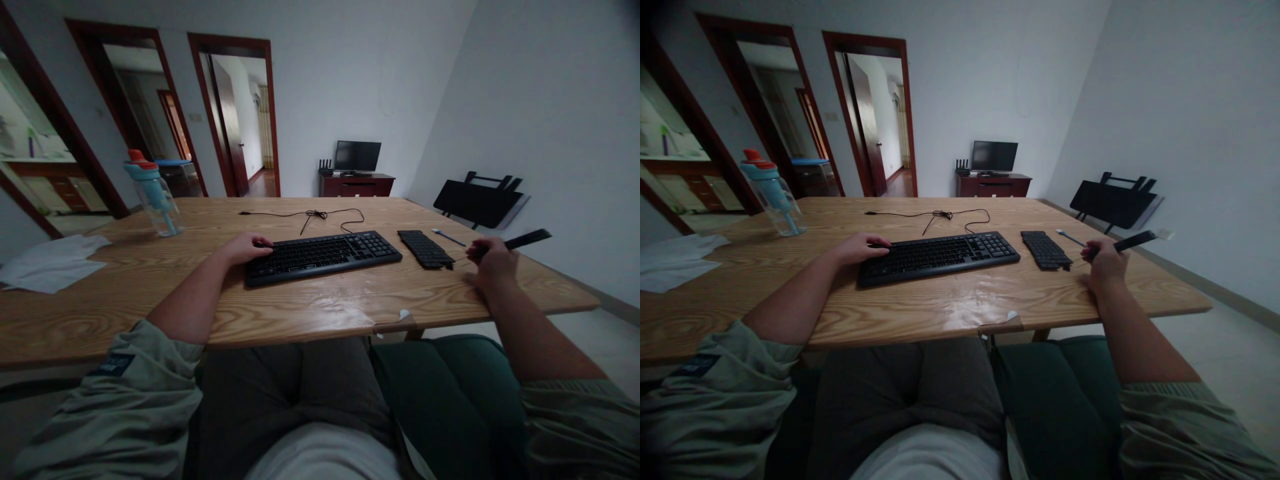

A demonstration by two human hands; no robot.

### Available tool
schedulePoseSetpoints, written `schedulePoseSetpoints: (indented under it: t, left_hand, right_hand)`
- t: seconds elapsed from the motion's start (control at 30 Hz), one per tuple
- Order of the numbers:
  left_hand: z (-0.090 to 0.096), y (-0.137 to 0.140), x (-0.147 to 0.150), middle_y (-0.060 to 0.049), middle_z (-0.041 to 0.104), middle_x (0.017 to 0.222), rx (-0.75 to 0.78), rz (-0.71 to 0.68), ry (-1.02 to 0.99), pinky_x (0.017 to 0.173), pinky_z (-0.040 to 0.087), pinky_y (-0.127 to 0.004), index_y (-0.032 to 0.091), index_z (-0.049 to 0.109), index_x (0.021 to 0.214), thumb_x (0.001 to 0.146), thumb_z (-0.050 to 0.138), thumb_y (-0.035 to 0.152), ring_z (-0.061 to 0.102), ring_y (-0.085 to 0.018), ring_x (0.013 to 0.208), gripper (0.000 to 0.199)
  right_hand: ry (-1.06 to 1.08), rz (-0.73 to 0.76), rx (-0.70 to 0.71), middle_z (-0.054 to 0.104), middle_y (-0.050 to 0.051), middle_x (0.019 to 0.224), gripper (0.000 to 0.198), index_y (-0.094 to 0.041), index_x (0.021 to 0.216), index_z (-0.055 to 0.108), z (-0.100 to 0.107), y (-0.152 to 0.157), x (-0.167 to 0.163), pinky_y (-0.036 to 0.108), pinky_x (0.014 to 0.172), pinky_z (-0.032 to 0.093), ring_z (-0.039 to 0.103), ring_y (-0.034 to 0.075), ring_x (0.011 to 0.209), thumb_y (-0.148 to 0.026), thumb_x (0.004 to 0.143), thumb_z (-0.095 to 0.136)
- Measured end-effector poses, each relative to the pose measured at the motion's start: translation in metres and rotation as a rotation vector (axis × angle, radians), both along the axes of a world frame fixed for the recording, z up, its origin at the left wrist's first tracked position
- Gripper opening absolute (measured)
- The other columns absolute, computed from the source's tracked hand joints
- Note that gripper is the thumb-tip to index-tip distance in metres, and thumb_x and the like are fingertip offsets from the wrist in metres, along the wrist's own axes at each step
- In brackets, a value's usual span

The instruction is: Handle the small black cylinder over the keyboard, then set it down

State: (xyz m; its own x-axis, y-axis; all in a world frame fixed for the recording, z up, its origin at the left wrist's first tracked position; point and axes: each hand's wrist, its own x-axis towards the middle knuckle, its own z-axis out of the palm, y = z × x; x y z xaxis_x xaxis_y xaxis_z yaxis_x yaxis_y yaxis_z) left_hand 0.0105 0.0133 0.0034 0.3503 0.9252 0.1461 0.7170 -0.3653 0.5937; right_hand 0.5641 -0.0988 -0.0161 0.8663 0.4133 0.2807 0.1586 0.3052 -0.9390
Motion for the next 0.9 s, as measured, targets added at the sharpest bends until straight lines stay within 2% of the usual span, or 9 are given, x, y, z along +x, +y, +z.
schedulePoseSetpoints:
  t: [0.07,0.1,0.17,0.27,0.33,0.4,0.5,0.7,0.9]
  left_hand:
    - [-0.001,0.001,-0.001,-0.006,0.077,0.102,0.006,0.0,0.01,0.094,0.05,-0.036,0.023,0.078,0.096,0.063,0.073,0.057,0.067,-0.027,0.103,0.047]
    - [-0.002,0.001,-0.001,-0.006,0.077,0.102,0.007,-0.003,0.012,0.094,0.05,-0.037,0.023,0.078,0.097,0.063,0.072,0.057,0.067,-0.027,0.103,0.048]
    - [-0.002,0.001,-0.001,-0.006,0.077,0.103,0.005,-0.009,0.011,0.094,0.05,-0.037,0.022,0.078,0.097,0.064,0.071,0.058,0.067,-0.027,0.102,0.049]
    - [-0.001,0.0,0.0,-0.006,0.077,0.104,-0.002,-0.013,-0.003,0.095,0.049,-0.037,0.023,0.078,0.096,0.063,0.072,0.057,0.067,-0.027,0.102,0.048]
    - [0.0,-0.001,0.001,-0.007,0.077,0.104,-0.007,-0.019,-0.008,0.095,0.049,-0.037,0.022,0.078,0.096,0.064,0.071,0.057,0.067,-0.027,0.102,0.048]
    - [0.001,-0.002,0.001,-0.008,0.076,0.105,-0.01,-0.027,-0.005,0.094,0.049,-0.036,0.021,0.077,0.097,0.065,0.07,0.057,0.067,-0.027,0.102,0.049]
    - [0.001,-0.002,0.001,-0.009,0.076,0.106,-0.01,-0.025,0.009,0.092,0.049,-0.036,0.019,0.077,0.1,0.067,0.068,0.058,0.067,-0.028,0.102,0.052]
    - [-0.002,0.001,0.001,-0.009,0.076,0.105,-0.027,-0.001,0.007,0.09,0.05,-0.036,0.018,0.076,0.102,0.068,0.067,0.056,0.067,-0.028,0.099,0.052]
    - [-0.001,0.001,0.001,-0.01,0.076,0.104,-0.011,-0.014,0.018,0.092,0.049,-0.037,0.017,0.077,0.101,0.069,0.067,0.055,0.067,-0.028,0.1,0.051]
  right_hand:
    - [-0.195,-0.046,0.057,0.056,0.0,0.061,0.011,-0.019,0.071,0.06,-0.003,-0.006,0.006,0.026,0.061,0.048,0.057,0.012,0.057,-0.01,0.074,0.054]
    - [-0.316,-0.059,0.038,0.059,0.001,0.065,0.013,-0.02,0.076,0.062,-0.005,-0.01,0.01,0.028,0.066,0.049,0.06,0.014,0.061,-0.009,0.073,0.055]
    - [-0.553,-0.071,-0.117,0.065,0.004,0.073,0.019,-0.022,0.084,0.066,-0.009,-0.021,0.017,0.033,0.076,0.05,0.064,0.018,0.071,-0.01,0.073,0.056]
    - [-0.797,0.023,-0.349,0.069,0.007,0.089,0.022,-0.026,0.087,0.068,-0.017,-0.035,0.026,0.04,0.091,0.048,0.066,0.024,0.088,-0.012,0.072,0.062]
    - [-0.922,0.101,-0.414,0.07,0.008,0.1,0.024,-0.027,0.088,0.069,-0.021,-0.04,0.027,0.041,0.097,0.045,0.064,0.027,0.1,-0.014,0.068,0.067]
    - [-1.024,0.15,-0.459,0.07,0.008,0.105,0.027,-0.028,0.089,0.07,-0.025,-0.04,0.027,0.043,0.097,0.045,0.063,0.028,0.104,-0.017,0.065,0.071]
    - [-1.094,0.18,-0.556,0.071,0.008,0.104,0.029,-0.027,0.092,0.072,-0.029,-0.035,0.027,0.045,0.09,0.048,0.064,0.03,0.095,-0.026,0.063,0.074]
    - [-1.165,0.276,-0.778,0.073,0.014,0.104,0.037,-0.018,0.104,0.073,-0.033,-0.029,0.038,0.044,0.083,0.048,0.066,0.033,0.092,-0.041,0.078,0.059]
    - [-1.171,0.269,-0.822,0.074,0.011,0.094,0.036,-0.019,0.102,0.072,-0.033,-0.028,0.04,0.038,0.073,0.048,0.067,0.03,0.084,-0.042,0.078,0.06]
